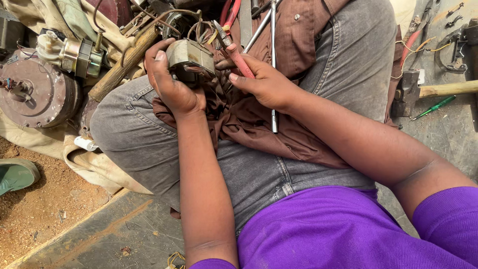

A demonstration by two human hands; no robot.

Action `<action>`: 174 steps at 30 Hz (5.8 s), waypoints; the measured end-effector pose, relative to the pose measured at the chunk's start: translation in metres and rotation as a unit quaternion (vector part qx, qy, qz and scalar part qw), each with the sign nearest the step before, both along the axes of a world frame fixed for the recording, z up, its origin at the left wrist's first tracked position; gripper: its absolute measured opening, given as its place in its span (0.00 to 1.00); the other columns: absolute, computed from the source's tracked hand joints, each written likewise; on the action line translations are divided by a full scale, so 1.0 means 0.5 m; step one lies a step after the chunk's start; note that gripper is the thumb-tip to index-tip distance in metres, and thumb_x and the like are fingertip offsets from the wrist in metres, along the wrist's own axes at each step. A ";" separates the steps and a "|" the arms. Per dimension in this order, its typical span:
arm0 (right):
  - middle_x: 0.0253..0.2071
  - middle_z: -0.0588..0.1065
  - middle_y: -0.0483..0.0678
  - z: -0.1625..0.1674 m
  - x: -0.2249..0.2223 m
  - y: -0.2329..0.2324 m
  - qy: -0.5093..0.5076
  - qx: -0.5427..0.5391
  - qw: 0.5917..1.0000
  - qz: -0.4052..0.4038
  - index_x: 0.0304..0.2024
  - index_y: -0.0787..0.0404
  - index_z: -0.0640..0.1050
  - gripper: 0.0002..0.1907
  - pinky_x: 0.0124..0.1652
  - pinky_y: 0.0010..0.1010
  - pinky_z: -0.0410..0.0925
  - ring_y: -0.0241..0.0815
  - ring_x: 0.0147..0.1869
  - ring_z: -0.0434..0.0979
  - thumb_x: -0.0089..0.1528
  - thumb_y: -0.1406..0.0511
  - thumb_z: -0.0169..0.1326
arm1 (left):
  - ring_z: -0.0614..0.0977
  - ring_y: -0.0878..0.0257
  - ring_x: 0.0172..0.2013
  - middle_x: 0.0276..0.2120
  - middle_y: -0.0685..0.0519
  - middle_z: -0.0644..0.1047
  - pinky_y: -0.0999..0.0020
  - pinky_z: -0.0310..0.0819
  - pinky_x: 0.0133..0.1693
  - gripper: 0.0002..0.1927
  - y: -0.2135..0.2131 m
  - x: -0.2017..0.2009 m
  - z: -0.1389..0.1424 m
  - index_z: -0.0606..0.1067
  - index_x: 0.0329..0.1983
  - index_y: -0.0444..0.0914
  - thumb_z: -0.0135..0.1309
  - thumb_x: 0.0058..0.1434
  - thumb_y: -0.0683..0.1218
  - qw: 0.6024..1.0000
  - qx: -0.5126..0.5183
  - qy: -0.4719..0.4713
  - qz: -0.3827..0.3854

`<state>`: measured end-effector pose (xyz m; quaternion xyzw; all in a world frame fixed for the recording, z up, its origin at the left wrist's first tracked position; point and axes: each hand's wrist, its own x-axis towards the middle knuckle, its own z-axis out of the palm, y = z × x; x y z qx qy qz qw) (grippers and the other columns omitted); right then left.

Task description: The person sits on the ground among scrap electric motors and disassembles them for salvage. They use a screwdriver to pry motor housings, pliers to pull wires and components, and a hammer to strike parts free, handling the motors one at a time in their lap.

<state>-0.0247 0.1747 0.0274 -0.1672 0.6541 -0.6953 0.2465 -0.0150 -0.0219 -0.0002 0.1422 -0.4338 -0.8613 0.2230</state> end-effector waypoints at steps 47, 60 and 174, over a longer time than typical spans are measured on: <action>0.54 0.80 0.57 0.041 0.008 0.042 -0.378 -0.152 0.886 0.220 0.53 0.73 0.74 0.20 0.59 0.38 0.74 0.49 0.57 0.83 0.69 0.61 0.54 | 0.78 0.48 0.59 0.59 0.45 0.76 0.42 0.78 0.58 0.27 -0.054 0.011 -0.026 0.70 0.66 0.37 0.54 0.75 0.60 0.956 0.241 0.143 -0.086; 0.57 0.76 0.63 0.046 0.007 0.040 -0.385 -0.163 0.865 0.278 0.55 0.75 0.75 0.22 0.55 0.48 0.76 0.55 0.60 0.80 0.70 0.60 0.54 | 0.79 0.51 0.58 0.61 0.44 0.74 0.48 0.76 0.61 0.34 -0.032 0.022 -0.009 0.64 0.72 0.39 0.48 0.65 0.57 0.929 0.352 0.073 -0.086; 0.34 0.75 0.46 0.011 0.010 -0.002 -0.147 0.111 0.976 0.119 0.49 0.64 0.72 0.11 0.39 0.30 0.69 0.37 0.36 0.75 0.68 0.64 0.51 | 0.82 0.62 0.42 0.41 0.48 0.81 0.65 0.80 0.49 0.09 -0.015 -0.011 0.008 0.77 0.42 0.32 0.64 0.64 0.40 0.988 -0.019 -0.104 0.115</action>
